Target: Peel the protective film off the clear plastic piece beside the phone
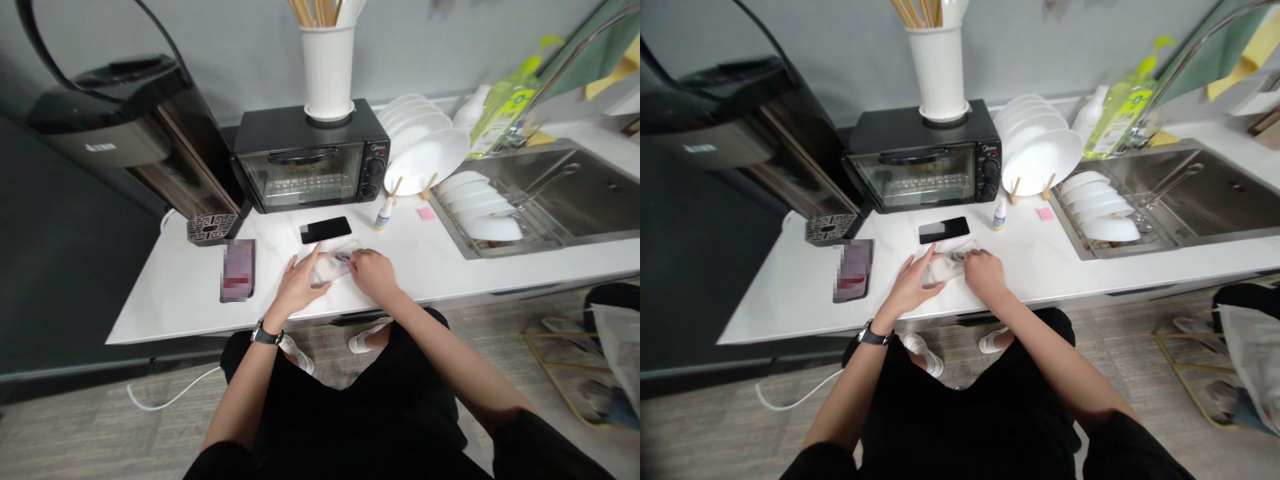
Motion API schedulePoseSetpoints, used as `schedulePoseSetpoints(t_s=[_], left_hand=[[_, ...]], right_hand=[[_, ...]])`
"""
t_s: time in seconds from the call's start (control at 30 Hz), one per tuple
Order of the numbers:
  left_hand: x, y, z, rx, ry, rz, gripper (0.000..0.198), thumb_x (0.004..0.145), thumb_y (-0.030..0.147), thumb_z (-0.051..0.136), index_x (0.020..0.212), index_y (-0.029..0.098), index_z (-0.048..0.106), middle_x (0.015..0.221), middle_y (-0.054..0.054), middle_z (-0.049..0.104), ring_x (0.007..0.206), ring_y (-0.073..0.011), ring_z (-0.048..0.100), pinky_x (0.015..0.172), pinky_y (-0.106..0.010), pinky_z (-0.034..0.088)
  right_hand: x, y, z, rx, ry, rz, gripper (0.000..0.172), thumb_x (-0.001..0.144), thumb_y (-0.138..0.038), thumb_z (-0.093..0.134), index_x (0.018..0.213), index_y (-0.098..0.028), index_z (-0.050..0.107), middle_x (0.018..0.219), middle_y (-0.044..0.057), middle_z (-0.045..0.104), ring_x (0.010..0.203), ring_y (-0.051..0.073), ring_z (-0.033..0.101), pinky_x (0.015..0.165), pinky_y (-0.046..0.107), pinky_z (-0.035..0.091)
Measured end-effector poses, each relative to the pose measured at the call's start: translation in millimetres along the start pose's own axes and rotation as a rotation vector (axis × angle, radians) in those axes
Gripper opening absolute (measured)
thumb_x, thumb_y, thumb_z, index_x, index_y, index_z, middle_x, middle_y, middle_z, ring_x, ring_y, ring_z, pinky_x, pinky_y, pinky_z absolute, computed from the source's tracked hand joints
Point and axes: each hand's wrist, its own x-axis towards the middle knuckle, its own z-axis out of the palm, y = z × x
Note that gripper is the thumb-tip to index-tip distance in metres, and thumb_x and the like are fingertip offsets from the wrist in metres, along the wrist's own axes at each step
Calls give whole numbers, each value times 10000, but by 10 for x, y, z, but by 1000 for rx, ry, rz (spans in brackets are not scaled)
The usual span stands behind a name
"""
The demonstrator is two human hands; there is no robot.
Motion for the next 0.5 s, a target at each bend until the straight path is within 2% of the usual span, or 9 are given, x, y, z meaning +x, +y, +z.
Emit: schedulePoseSetpoints(t_s=[0.1, 0.17, 0.27, 0.37, 0.43, 0.5], left_hand=[[15, 7, -4, 14, -14, -24, 710, 658, 297, 449, 1148, 370, -59, 1184, 102, 301, 1097, -114, 249, 949, -333, 77], [27, -11, 7, 6, -14, -7, 712, 659, 301, 448, 1161, 335, -55, 1186, 86, 304, 1099, -117, 245, 949, -332, 71], [36, -51, 36, -9, -5, 22, 719, 659, 302, 448, 1179, 265, -48, 1185, 45, 317, 1096, -122, 251, 945, -333, 63], [32, -78, 51, -10, -4, 10, 729, 651, 311, 458, 1185, 232, -32, 1192, 15, 309, 1085, -121, 270, 943, -324, 58], [24, -77, 43, -17, -12, 6, 733, 649, 312, 462, 1185, 233, -33, 1190, 16, 312, 1076, -117, 285, 944, -318, 57], [13, -63, 25, -34, -18, 21, 731, 654, 317, 459, 1181, 247, -41, 1179, 31, 329, 1069, -113, 294, 944, -319, 58]], right_hand=[[106, 193, 3, -23, 29, 74, 286, 786, -232, 211, 837, -100, 460, 874, 134, 488, 848, 184, 399, 671, 266, 287], [193, 176, 15, -16, 33, 55, 284, 789, -227, 206, 847, -99, 452, 884, 130, 483, 860, 178, 391, 680, 261, 285], [263, -48, 41, 24, 16, -49, 247, 788, -224, 239, 848, -116, 453, 892, 97, 487, 864, 146, 390, 707, 231, 272], [215, -314, 46, 76, -23, -178, 188, 773, -247, 306, 817, -163, 469, 892, 33, 500, 838, 105, 409, 698, 185, 269], [139, -396, 34, 98, -49, -228, 169, 758, -274, 340, 779, -187, 483, 862, 1, 515, 798, 93, 432, 672, 170, 278], [61, -374, 20, 101, -67, -232, 175, 748, -302, 354, 743, -197, 493, 790, -11, 534, 739, 94, 453, 637, 171, 289]])
